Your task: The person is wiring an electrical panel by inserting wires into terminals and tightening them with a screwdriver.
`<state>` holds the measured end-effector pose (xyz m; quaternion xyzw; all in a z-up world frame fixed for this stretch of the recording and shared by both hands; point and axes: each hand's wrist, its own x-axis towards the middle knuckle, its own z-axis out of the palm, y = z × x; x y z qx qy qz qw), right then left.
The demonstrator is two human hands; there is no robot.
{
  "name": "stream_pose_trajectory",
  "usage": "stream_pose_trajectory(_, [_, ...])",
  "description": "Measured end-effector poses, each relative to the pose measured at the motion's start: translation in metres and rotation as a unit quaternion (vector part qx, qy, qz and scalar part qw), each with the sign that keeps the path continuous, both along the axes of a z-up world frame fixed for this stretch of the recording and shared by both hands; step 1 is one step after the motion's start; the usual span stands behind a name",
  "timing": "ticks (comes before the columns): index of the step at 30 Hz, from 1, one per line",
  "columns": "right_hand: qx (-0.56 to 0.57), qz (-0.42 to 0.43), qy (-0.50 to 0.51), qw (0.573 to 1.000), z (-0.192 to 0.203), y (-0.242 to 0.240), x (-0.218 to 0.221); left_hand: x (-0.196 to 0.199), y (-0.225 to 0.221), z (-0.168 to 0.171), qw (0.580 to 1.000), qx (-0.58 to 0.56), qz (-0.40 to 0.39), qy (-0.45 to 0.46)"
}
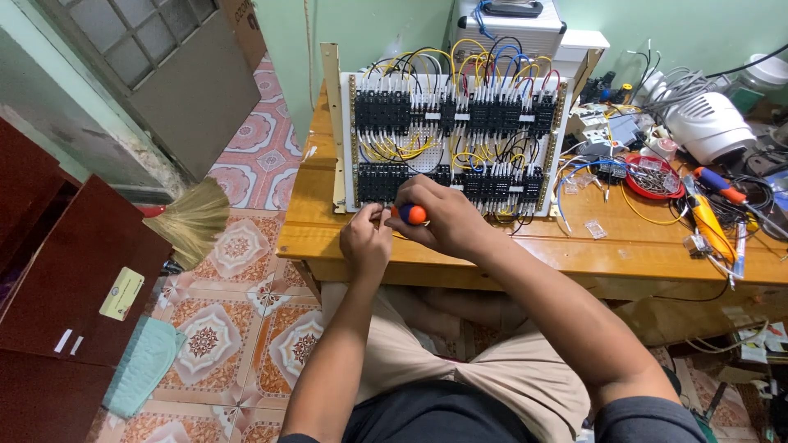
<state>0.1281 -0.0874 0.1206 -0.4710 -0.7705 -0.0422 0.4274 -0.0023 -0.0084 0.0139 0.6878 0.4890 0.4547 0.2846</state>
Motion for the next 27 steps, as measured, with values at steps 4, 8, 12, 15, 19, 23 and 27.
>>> stream_pose_trajectory(4, [0.007,0.004,-0.028,1.0,-0.005,0.009,0.001,0.003,0.004,-0.009,1.0,-0.008,0.011,0.003])
stream_pose_trajectory(8, [0.018,0.012,-0.075,0.997,-0.008,0.013,0.0,0.004,0.008,-0.015,0.999,-0.017,0.019,0.021])
stream_pose_trajectory(12, [0.019,0.016,-0.134,0.991,-0.009,0.014,-0.001,0.007,0.014,-0.027,0.999,-0.011,0.015,0.039])
stream_pose_trajectory(15, [0.034,0.016,-0.167,0.985,-0.022,0.019,0.003,0.004,0.009,-0.023,0.999,-0.004,0.019,0.046])
stream_pose_trajectory(19, [0.042,0.025,-0.228,0.972,-0.016,0.018,-0.004,0.005,0.021,-0.046,0.998,0.006,0.0,0.062])
stream_pose_trajectory(23, [0.066,0.03,-0.303,0.95,0.009,0.005,-0.027,0.01,0.033,-0.066,0.999,0.007,-0.007,0.051])
stream_pose_trajectory(27, [0.131,-0.069,-0.38,0.913,-0.003,0.015,-0.036,0.012,0.028,-0.066,0.999,0.012,-0.01,0.049])
